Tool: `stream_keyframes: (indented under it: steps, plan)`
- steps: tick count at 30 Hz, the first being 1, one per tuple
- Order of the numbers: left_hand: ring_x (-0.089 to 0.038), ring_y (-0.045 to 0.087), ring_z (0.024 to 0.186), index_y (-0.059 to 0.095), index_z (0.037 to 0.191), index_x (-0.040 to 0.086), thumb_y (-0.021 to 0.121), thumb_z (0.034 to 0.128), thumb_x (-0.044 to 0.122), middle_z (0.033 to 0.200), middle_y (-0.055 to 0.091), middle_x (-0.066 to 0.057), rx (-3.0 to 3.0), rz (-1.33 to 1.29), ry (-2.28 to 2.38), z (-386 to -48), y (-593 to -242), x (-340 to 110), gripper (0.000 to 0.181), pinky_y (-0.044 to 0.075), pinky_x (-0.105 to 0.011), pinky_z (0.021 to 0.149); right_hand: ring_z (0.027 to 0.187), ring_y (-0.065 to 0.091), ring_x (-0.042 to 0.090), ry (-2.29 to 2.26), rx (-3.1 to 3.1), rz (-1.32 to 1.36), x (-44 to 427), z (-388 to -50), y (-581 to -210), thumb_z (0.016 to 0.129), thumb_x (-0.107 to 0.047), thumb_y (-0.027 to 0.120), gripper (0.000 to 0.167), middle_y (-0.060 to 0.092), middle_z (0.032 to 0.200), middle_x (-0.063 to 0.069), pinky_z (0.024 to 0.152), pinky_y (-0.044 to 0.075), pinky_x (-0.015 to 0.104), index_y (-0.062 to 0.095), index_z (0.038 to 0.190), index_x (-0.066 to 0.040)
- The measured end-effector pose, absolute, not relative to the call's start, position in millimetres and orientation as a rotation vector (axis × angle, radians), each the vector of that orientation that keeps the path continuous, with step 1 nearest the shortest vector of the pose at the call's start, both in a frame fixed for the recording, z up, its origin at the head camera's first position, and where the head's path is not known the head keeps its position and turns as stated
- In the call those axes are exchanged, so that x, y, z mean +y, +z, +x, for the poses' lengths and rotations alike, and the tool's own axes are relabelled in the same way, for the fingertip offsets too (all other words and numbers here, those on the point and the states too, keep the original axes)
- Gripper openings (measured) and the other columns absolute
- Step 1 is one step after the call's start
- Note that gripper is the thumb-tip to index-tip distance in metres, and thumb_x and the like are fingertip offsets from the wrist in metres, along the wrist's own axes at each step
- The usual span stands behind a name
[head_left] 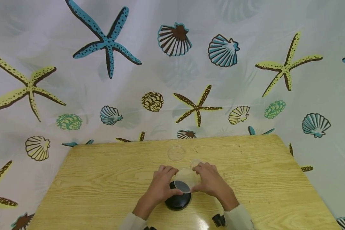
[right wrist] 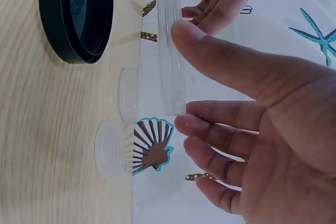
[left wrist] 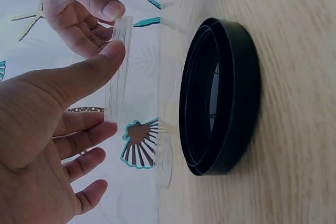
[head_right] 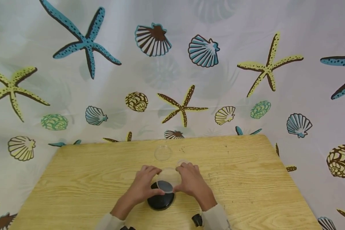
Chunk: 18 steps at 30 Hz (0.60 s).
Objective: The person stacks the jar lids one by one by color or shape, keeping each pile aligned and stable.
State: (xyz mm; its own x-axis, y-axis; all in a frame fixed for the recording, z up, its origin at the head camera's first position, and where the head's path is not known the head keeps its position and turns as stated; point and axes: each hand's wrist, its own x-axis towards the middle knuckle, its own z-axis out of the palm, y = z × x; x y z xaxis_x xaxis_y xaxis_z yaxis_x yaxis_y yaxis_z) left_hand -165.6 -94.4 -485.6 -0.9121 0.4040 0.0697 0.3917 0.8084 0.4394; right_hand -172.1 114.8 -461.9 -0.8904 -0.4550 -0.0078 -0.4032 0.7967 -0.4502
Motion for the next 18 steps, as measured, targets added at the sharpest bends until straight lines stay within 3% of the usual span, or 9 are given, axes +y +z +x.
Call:
stream_keyframes:
  steps: [18]
  plan:
    - [-0.023,0.047,0.113,0.058,0.126,0.012,0.08,0.0685,0.05,0.122,0.059,-0.003,2.97,0.684,0.617,-163,-500,-72,0.072,0.039,-0.045,0.088,0.091,0.053,0.024,-0.681,2.869,-0.598,134,-164,-471,0.064,-0.032,0.087,0.067,0.062,0.102,0.008,0.085,0.038,0.049,0.062,0.118,-0.001]
